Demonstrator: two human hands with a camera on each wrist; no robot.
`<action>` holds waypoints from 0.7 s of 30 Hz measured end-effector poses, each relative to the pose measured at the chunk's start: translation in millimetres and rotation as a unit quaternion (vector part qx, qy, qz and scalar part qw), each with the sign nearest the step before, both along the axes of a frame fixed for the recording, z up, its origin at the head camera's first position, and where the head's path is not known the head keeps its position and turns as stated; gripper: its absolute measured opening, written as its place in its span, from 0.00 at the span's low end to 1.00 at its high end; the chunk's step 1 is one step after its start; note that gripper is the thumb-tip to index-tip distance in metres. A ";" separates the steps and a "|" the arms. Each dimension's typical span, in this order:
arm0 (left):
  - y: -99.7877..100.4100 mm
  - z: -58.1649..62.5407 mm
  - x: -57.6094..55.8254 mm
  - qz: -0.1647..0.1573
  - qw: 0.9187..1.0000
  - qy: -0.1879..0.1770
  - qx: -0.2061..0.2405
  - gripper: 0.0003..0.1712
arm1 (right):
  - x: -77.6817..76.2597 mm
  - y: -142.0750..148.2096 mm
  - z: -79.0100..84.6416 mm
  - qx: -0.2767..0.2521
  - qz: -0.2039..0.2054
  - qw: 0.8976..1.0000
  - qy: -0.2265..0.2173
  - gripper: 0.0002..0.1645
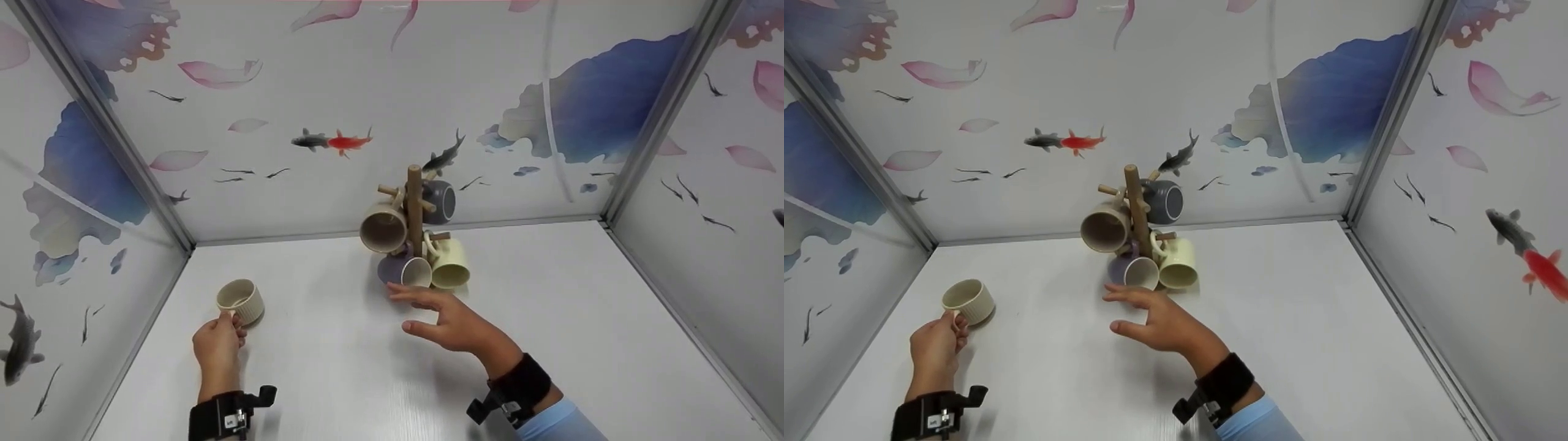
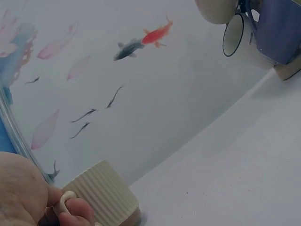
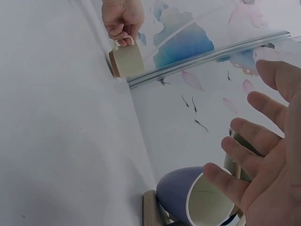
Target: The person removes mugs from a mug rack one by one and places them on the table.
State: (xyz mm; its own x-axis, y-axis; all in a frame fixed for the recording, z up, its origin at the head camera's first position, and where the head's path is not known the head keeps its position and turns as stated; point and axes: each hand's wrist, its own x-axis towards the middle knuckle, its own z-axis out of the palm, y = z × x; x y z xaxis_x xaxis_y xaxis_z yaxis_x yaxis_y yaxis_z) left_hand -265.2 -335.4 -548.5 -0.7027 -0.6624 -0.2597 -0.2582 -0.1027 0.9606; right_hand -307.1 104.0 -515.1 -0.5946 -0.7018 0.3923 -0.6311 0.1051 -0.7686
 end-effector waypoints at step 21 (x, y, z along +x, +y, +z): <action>-15.5 -0.2 13.3 -0.031 0.992 -0.071 -0.101 0.21 | -2.0 -0.8 -4.0 0.008 0.012 1.000 -0.012 0.30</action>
